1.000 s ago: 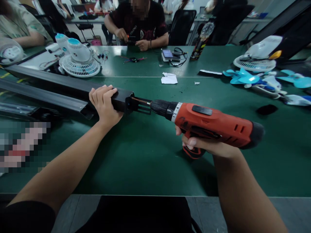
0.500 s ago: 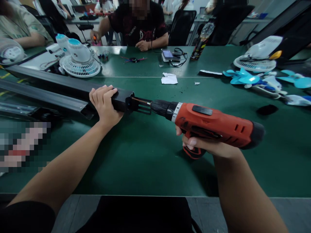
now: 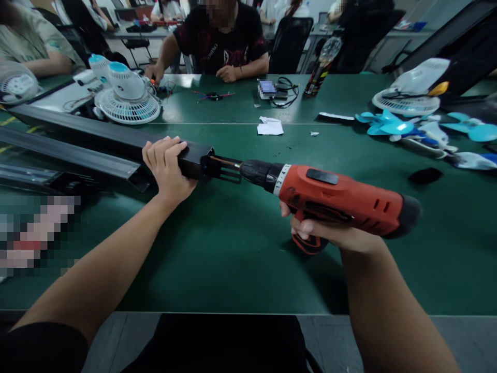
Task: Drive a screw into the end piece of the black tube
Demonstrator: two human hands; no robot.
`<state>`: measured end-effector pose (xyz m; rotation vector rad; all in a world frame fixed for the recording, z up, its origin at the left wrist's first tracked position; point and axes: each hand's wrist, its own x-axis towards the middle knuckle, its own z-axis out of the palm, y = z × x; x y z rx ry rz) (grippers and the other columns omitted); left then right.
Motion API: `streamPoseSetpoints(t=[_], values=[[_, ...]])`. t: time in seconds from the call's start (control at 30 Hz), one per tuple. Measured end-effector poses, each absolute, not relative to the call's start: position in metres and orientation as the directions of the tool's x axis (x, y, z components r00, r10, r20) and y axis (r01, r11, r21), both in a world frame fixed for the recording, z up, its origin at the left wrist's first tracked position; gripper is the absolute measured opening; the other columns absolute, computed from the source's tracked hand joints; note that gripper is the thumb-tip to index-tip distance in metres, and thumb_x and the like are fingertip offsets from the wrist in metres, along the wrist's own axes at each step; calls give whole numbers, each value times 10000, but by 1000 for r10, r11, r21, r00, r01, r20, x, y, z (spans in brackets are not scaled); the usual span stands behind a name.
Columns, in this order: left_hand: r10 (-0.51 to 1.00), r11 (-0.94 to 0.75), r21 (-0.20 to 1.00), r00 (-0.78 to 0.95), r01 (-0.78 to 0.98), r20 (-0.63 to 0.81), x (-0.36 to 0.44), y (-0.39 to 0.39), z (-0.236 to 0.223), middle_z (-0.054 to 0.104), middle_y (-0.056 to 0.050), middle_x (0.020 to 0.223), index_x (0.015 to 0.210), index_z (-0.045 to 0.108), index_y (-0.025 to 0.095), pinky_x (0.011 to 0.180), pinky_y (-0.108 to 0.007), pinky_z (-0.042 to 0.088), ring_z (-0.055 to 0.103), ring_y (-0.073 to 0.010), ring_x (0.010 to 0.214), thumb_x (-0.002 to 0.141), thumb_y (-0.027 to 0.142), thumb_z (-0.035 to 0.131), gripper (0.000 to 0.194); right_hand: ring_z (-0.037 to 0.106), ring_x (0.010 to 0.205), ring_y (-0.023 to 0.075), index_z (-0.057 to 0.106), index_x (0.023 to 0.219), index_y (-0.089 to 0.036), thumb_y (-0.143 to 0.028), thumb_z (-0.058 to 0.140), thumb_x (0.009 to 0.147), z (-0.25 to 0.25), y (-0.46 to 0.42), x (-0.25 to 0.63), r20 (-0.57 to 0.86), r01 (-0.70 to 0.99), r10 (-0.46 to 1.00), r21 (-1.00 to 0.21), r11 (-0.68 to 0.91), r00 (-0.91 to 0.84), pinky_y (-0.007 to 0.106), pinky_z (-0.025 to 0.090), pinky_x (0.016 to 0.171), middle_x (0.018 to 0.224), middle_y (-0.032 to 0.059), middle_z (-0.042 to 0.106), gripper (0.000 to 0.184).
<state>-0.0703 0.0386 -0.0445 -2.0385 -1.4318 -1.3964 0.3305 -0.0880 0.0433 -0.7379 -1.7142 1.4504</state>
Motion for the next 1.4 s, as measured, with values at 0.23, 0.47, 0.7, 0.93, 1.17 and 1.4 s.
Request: streamPoseSetpoints(t=[0.23, 0.47, 0.7, 0.93, 1.17, 1.4], values=[[596, -450, 315, 18, 835, 803, -69, 36, -40, 804, -192, 1645, 1523, 710, 302, 1563, -826, 229, 655, -489, 1696, 989, 343, 798, 543, 611, 513, 178, 946, 1180, -320, -609, 1039, 1031, 47, -88, 328, 162, -15, 838, -983, 181, -521, 332, 636, 483, 727, -15, 682, 338], [584, -434, 290, 22, 853, 811, -69, 36, -41, 805, -180, 1647, 1531, 703, 314, 1562, -808, 254, 656, -483, 1695, 992, 387, 810, 554, 622, 519, 161, 921, 1209, -251, -603, 1025, 1058, 43, -87, 334, 191, -6, 829, -975, 221, -526, 295, 617, 491, 712, -8, 717, 397], [527, -434, 251, 19, 865, 849, -67, 37, -43, 813, -171, 1631, 1518, 708, 326, 1555, -810, 277, 677, -469, 1671, 978, 360, 804, 549, 612, 494, 200, 947, 1200, -333, -599, 1018, 1043, 45, -87, 329, 182, -21, 826, -979, 202, -534, 353, 603, 457, 692, -8, 706, 317], [564, -453, 272, 37, 849, 825, -69, 36, -44, 799, -179, 1649, 1557, 709, 330, 1564, -777, 270, 660, -464, 1698, 1018, 375, 769, 544, 610, 509, 180, 943, 1187, -298, -583, 1022, 1049, 46, -87, 329, 187, -29, 823, -979, 204, -536, 330, 625, 495, 703, -16, 695, 326], [547, -446, 256, 35, 857, 837, -69, 38, -45, 806, -181, 1622, 1544, 692, 321, 1565, -765, 257, 672, -464, 1665, 1002, 420, 791, 560, 621, 532, 158, 925, 1247, -242, -559, 1016, 1076, 43, -87, 334, 206, -38, 809, -974, 223, -551, 287, 619, 488, 745, 4, 730, 372], [547, -451, 266, 28, 852, 837, -69, 36, -43, 791, -175, 1648, 1538, 684, 326, 1567, -788, 239, 650, -467, 1693, 994, 374, 775, 553, 612, 507, 174, 959, 1231, -320, -551, 1034, 1036, 44, -85, 330, 207, -70, 817, -977, 202, -538, 339, 638, 482, 790, 16, 758, 311]])
